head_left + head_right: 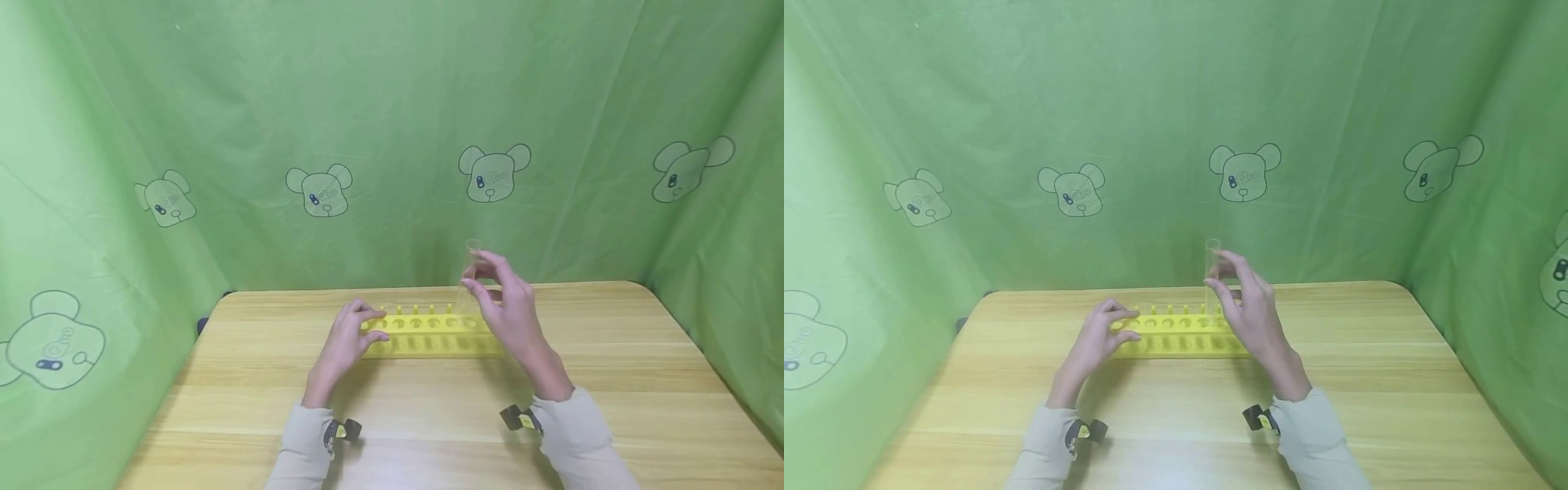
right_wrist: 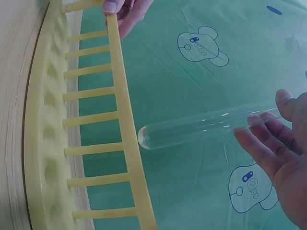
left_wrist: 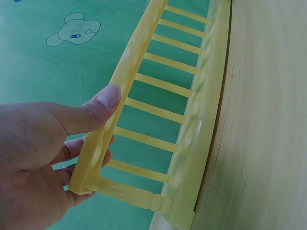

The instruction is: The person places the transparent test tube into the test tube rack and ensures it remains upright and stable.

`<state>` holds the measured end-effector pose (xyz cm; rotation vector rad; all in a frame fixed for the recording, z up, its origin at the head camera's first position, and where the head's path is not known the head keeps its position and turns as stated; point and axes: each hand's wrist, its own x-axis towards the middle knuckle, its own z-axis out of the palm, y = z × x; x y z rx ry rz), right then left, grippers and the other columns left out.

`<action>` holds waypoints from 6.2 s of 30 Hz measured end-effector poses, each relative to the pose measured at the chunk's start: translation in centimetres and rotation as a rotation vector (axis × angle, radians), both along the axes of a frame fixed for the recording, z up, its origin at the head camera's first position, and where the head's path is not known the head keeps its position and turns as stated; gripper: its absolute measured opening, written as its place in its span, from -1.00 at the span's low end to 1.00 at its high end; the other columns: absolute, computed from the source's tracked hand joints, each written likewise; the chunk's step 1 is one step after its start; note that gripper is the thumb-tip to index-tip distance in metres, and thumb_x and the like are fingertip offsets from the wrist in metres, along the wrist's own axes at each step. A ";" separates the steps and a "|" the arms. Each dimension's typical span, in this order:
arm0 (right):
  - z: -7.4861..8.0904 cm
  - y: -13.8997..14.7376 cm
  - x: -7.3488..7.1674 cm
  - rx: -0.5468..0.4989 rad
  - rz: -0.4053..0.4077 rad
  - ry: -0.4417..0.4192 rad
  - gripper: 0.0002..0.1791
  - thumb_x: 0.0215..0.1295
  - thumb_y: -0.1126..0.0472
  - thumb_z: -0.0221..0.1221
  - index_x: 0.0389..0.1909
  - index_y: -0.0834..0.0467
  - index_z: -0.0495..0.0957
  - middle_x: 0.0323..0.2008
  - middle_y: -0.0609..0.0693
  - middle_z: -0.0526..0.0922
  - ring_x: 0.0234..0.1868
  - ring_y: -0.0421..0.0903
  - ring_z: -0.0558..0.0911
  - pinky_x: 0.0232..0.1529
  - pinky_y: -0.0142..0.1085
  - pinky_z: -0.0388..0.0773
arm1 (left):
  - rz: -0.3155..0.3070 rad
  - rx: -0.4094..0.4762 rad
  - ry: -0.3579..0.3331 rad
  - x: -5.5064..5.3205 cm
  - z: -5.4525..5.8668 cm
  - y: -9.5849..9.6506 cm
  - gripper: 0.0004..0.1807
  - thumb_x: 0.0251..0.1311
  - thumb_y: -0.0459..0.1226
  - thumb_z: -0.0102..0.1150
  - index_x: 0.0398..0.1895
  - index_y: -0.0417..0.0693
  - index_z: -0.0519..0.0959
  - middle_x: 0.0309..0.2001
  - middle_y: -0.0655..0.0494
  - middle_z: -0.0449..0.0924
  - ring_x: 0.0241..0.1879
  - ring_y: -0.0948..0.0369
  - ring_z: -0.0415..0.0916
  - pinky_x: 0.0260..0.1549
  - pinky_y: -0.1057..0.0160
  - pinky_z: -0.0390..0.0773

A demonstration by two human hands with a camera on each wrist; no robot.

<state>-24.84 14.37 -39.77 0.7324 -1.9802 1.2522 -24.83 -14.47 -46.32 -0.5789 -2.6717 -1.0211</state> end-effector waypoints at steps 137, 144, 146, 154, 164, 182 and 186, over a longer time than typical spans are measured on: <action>-1.8 -3.8 -0.5 -0.079 0.063 -0.040 -0.43 0.21 0.57 0.32 0.25 0.36 0.44 -0.19 0.16 0.70 -0.17 0.14 0.72 -0.26 -0.43 0.68 | -0.001 -0.015 0.009 0.3 0.5 0.1 -0.53 0.01 -0.26 0.57 0.04 -0.19 0.72 -0.11 0.02 0.60 -0.04 0.05 0.51 0.03 0.04 0.57; -2.0 -3.8 -0.6 -0.081 0.062 -0.034 -0.43 0.21 0.57 0.32 0.26 0.36 0.45 -0.19 0.15 0.70 -0.17 0.14 0.72 -0.25 -0.43 0.68 | -0.001 -0.013 0.014 0.2 0.3 0.0 -0.52 0.00 -0.25 0.57 0.03 -0.19 0.72 -0.12 0.02 0.60 -0.04 0.06 0.51 0.03 0.04 0.57; -2.1 -3.8 -0.6 -0.081 0.064 -0.032 -0.43 0.21 0.57 0.32 0.26 0.35 0.45 -0.19 0.15 0.70 -0.17 0.14 0.73 -0.24 -0.42 0.69 | -0.003 -0.018 0.020 0.2 0.3 0.0 -0.53 0.01 -0.25 0.57 0.03 -0.18 0.72 -0.12 0.03 0.60 -0.05 0.06 0.51 0.03 0.05 0.57; -2.3 -3.9 -0.6 -0.083 0.072 -0.051 -0.43 0.25 0.54 0.31 0.29 0.29 0.45 -0.16 0.14 0.70 -0.12 0.12 0.73 -0.22 -0.37 0.70 | 0.003 -0.014 0.006 0.1 0.2 0.0 -0.52 0.01 -0.23 0.57 0.05 -0.16 0.72 -0.11 0.05 0.59 -0.05 0.08 0.51 0.04 0.07 0.56; -2.6 -4.1 -0.5 -0.070 0.064 -0.071 -0.43 0.26 0.53 0.31 0.29 0.25 0.46 -0.18 0.12 0.70 -0.13 0.11 0.72 -0.24 -0.42 0.69 | 0.005 -0.019 -0.007 0.1 0.2 0.0 -0.51 0.02 -0.24 0.56 0.06 -0.17 0.71 -0.10 0.04 0.59 -0.04 0.08 0.50 0.05 0.06 0.56; -3.2 -4.2 -0.6 -0.052 0.054 -0.102 -0.46 0.28 0.49 0.32 0.28 0.25 0.46 -0.18 0.10 0.69 -0.12 0.05 0.72 -0.27 -0.43 0.69 | 0.004 -0.018 0.002 0.2 0.3 0.0 -0.52 0.01 -0.24 0.57 0.05 -0.18 0.71 -0.11 0.02 0.59 -0.05 0.07 0.50 0.04 0.04 0.55; -3.0 -4.4 -0.4 -0.045 0.034 -0.112 -0.46 0.25 0.53 0.32 0.25 0.32 0.46 -0.20 0.17 0.69 -0.14 0.10 0.73 -0.27 -0.45 0.68 | 0.004 -0.019 -0.001 0.2 0.3 0.0 -0.51 0.02 -0.23 0.56 0.05 -0.17 0.71 -0.11 0.02 0.59 -0.05 0.07 0.50 0.04 0.04 0.55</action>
